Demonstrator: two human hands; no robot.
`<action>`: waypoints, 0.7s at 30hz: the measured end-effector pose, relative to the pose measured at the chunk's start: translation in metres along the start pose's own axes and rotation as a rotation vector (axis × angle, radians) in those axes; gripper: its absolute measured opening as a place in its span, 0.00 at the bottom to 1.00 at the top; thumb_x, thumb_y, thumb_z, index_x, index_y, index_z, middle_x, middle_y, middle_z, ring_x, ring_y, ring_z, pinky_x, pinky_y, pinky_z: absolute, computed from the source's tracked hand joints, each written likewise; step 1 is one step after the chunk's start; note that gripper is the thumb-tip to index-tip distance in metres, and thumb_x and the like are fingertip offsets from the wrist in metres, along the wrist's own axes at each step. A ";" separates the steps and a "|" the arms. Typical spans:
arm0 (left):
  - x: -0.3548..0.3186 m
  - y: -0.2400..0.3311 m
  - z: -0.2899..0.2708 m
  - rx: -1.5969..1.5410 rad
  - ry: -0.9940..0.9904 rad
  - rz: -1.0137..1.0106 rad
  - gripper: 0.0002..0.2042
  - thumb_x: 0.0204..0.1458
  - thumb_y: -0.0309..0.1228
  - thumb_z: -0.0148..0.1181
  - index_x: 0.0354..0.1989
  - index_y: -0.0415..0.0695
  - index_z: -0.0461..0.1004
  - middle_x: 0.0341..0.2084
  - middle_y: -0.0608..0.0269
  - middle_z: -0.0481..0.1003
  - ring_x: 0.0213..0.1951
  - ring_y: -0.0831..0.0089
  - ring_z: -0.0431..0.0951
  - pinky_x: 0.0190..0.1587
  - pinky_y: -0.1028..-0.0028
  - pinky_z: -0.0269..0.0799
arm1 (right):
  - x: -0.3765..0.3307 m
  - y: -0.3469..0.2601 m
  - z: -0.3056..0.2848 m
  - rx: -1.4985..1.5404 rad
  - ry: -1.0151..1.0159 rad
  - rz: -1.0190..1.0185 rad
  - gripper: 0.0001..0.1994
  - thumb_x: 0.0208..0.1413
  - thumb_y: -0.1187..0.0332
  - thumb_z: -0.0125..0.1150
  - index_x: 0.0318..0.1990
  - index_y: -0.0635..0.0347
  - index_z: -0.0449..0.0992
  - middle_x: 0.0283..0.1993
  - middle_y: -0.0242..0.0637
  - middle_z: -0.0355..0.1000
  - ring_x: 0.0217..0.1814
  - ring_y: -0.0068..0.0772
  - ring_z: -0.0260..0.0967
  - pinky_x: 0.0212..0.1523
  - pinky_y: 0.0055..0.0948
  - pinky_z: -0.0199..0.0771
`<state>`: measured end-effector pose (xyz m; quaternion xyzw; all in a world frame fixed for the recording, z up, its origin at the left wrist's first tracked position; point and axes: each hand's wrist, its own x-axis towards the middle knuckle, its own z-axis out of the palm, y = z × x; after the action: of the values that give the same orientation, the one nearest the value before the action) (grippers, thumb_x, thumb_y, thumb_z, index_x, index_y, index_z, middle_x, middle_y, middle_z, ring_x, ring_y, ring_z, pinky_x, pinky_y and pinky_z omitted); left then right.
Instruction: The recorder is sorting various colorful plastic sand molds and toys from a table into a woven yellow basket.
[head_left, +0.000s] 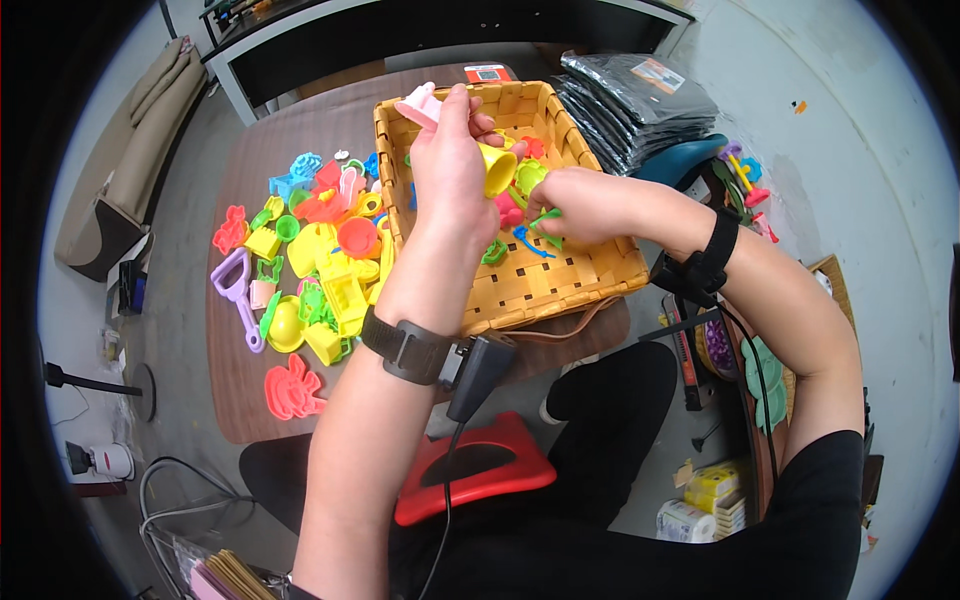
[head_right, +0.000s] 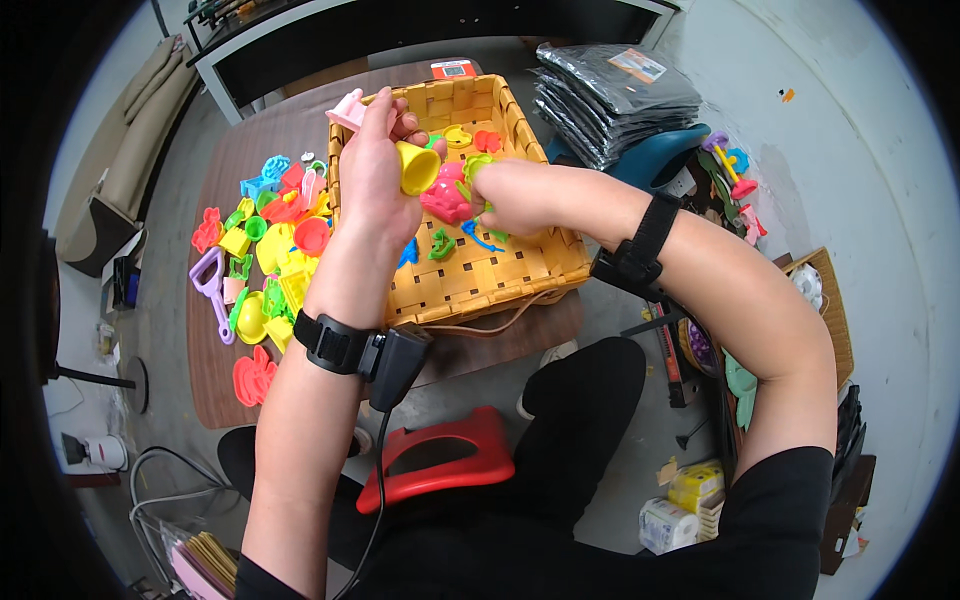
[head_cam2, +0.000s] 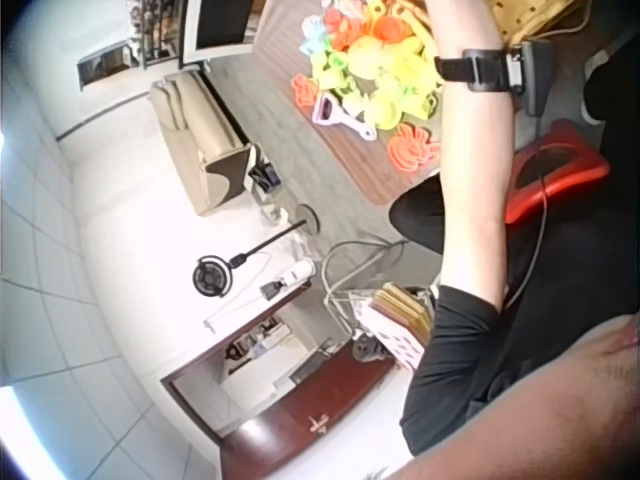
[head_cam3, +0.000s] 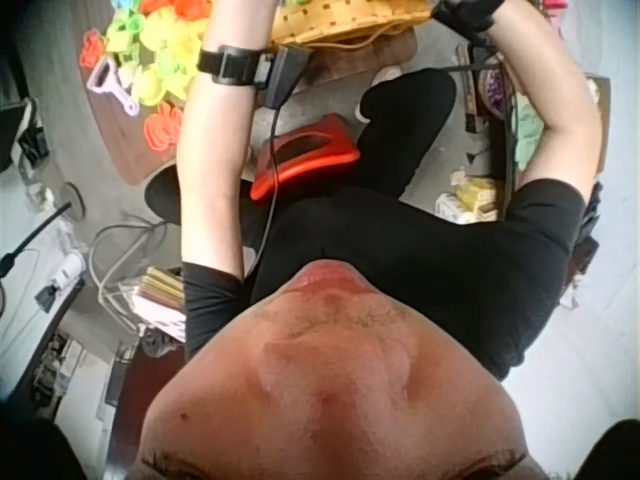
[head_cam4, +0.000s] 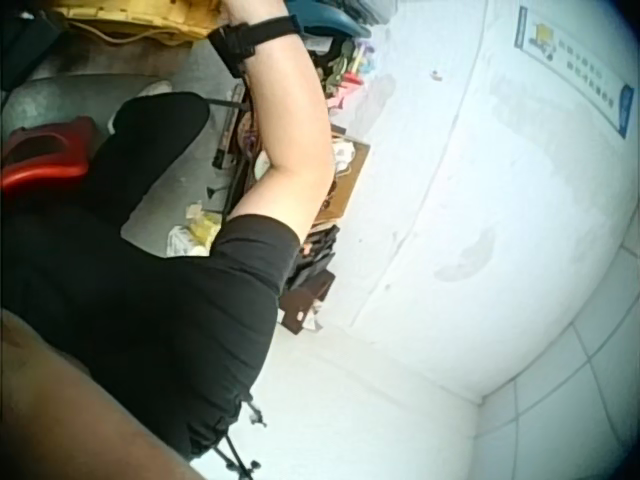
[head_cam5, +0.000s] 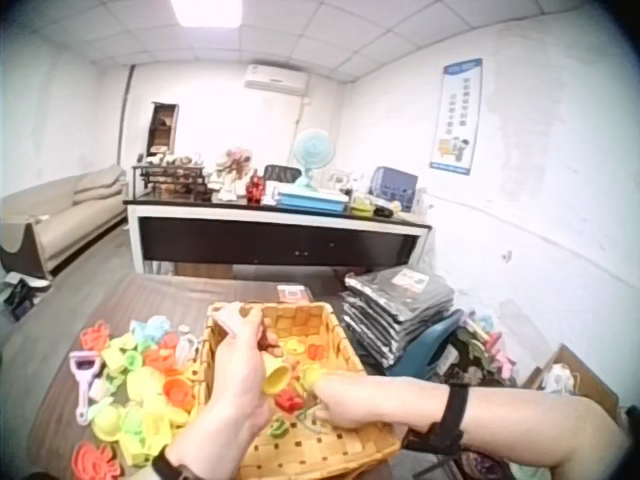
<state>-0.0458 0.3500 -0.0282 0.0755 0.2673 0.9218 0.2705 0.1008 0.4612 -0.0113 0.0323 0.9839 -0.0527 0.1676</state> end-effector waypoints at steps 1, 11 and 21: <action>0.000 0.000 -0.001 -0.003 0.006 0.003 0.11 0.73 0.39 0.58 0.52 0.47 0.69 0.38 0.64 0.71 0.43 0.67 0.75 0.55 0.55 0.82 | -0.002 0.000 0.001 -0.003 -0.006 -0.004 0.23 0.60 0.58 0.76 0.58 0.61 0.84 0.52 0.46 0.85 0.52 0.50 0.84 0.54 0.45 0.84; -0.003 0.004 -0.010 -0.043 0.067 0.030 0.10 0.73 0.39 0.58 0.51 0.47 0.69 0.37 0.64 0.71 0.42 0.67 0.75 0.54 0.56 0.82 | 0.003 -0.014 0.005 -0.040 -0.068 -0.033 0.22 0.60 0.58 0.76 0.58 0.61 0.84 0.52 0.46 0.85 0.53 0.50 0.83 0.55 0.46 0.84; -0.002 0.003 -0.015 -0.083 0.108 0.057 0.10 0.73 0.38 0.58 0.50 0.46 0.69 0.36 0.65 0.71 0.41 0.68 0.74 0.53 0.57 0.82 | 0.003 -0.008 0.003 -0.082 -0.115 -0.051 0.22 0.61 0.58 0.76 0.58 0.61 0.84 0.52 0.46 0.85 0.53 0.50 0.83 0.55 0.46 0.84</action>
<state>-0.0492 0.3401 -0.0391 0.0219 0.2407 0.9421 0.2323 0.0978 0.4528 -0.0143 -0.0029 0.9744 -0.0184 0.2238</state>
